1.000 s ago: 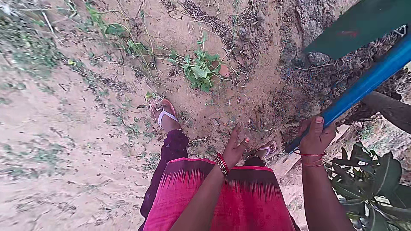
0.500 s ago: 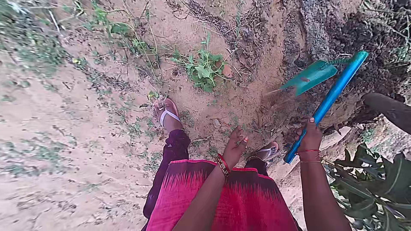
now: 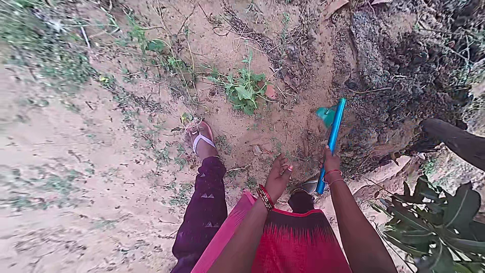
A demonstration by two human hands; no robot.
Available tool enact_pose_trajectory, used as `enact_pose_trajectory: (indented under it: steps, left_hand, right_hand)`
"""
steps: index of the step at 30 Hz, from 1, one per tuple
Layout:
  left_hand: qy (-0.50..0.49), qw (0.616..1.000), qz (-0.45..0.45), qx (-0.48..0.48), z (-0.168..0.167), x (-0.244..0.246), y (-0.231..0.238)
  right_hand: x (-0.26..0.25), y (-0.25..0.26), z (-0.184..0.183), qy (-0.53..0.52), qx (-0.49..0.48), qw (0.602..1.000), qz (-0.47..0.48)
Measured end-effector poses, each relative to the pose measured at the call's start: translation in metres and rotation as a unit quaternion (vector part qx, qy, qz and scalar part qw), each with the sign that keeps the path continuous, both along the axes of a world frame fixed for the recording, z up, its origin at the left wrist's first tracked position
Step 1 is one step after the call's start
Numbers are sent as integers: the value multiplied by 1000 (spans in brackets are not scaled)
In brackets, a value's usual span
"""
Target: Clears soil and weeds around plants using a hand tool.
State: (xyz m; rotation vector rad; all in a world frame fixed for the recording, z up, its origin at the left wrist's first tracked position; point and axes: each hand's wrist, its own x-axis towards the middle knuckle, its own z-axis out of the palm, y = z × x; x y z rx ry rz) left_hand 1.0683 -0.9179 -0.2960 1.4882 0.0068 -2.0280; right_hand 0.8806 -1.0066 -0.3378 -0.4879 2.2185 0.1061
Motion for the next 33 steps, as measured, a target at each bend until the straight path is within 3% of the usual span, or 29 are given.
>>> enact_pose_trajectory:
  steps: [3,6,8,10,12,14,16,18,20,23,25,29,33]
  left_hand:
    - [9,1000,4,12,0,1,-2]
    - [8,1000,13,19,-2,2,0]
    - [12,999,16,27,-3,0,3]
    - [10,999,18,36,-3,0,5]
    - [9,999,17,49,-4,0,6]
    - [13,998,14,53,-2,-1,7]
    - [9,999,10,43,-2,0,2]
    - [7,999,11,41,0,6,-2]
    - [-2,999,26,42,3,11,-7]
    - [-23,997,60,49,5,17,-17]
    - [-20,996,66,48,6,17,-19]
    - [26,998,61,22,4,16,-22]
    - [34,992,103,62,-3,14,-21]
  right_hand:
    - [1,-19,54,-12,-89,993,70]
    - [6,-40,96,-29,-251,963,91]
    - [6,-50,98,-42,-353,931,85]
    - [9,-45,69,-37,-406,911,59]
    - [7,-9,19,12,-326,944,51]
    - [-5,35,-23,41,-97,993,49]
    - [-5,43,-40,30,18,999,16]
    - [-1,27,-25,23,45,998,33]
    - [-3,20,2,45,69,983,165]
    - [14,25,44,78,142,916,368]
    - [23,45,56,71,117,888,438]
    - [41,77,42,-9,-26,879,476]
    - [83,64,34,-95,60,879,463]
